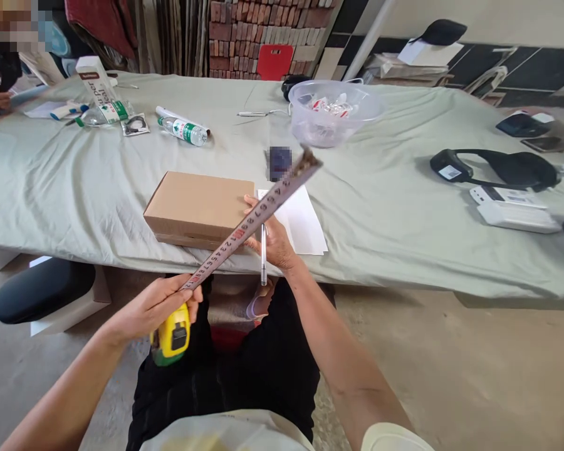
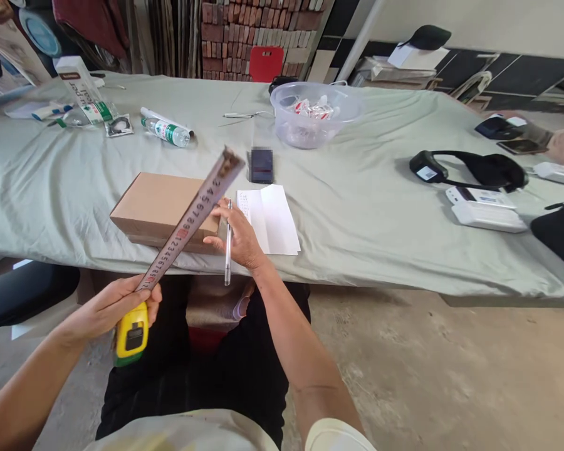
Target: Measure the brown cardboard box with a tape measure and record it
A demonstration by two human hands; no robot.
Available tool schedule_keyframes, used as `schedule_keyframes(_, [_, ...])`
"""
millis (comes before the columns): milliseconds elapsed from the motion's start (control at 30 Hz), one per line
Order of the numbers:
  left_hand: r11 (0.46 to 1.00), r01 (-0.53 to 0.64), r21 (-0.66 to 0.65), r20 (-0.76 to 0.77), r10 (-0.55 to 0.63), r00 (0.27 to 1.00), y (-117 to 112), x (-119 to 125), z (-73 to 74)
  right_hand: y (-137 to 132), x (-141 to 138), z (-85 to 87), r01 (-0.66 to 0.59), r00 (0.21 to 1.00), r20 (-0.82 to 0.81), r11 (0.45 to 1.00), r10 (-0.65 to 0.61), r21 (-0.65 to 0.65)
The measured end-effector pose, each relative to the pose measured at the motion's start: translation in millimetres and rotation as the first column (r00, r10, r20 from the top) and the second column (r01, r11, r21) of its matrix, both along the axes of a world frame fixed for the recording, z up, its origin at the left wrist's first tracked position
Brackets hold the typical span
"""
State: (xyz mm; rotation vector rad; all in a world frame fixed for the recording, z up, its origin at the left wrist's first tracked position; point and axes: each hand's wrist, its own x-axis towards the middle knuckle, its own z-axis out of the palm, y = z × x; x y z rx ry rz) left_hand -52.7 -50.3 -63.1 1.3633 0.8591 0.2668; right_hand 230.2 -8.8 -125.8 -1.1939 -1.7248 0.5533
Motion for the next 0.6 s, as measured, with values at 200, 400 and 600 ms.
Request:
schedule_keyframes(200, [0.986,0.158,0.046,-0.285,-0.139,0.948,37,-56,18.0,16,25,21.0,-0.069,0.987,-0.146,0.998,0.070,0.011])
schedule_keyframes(400, [0.996,0.003,0.084,-0.486,0.039,0.873,59,-79,45.3,35,35,39.1,-0.105,0.987,-0.129,0.992,0.096,-0.069])
schedule_keyframes(600, [0.977,0.127,0.171,-0.543,-0.014,0.839,92,-65,69.0,40,31,41.6,-0.138,0.985,-0.122,0.986,0.126,-0.090])
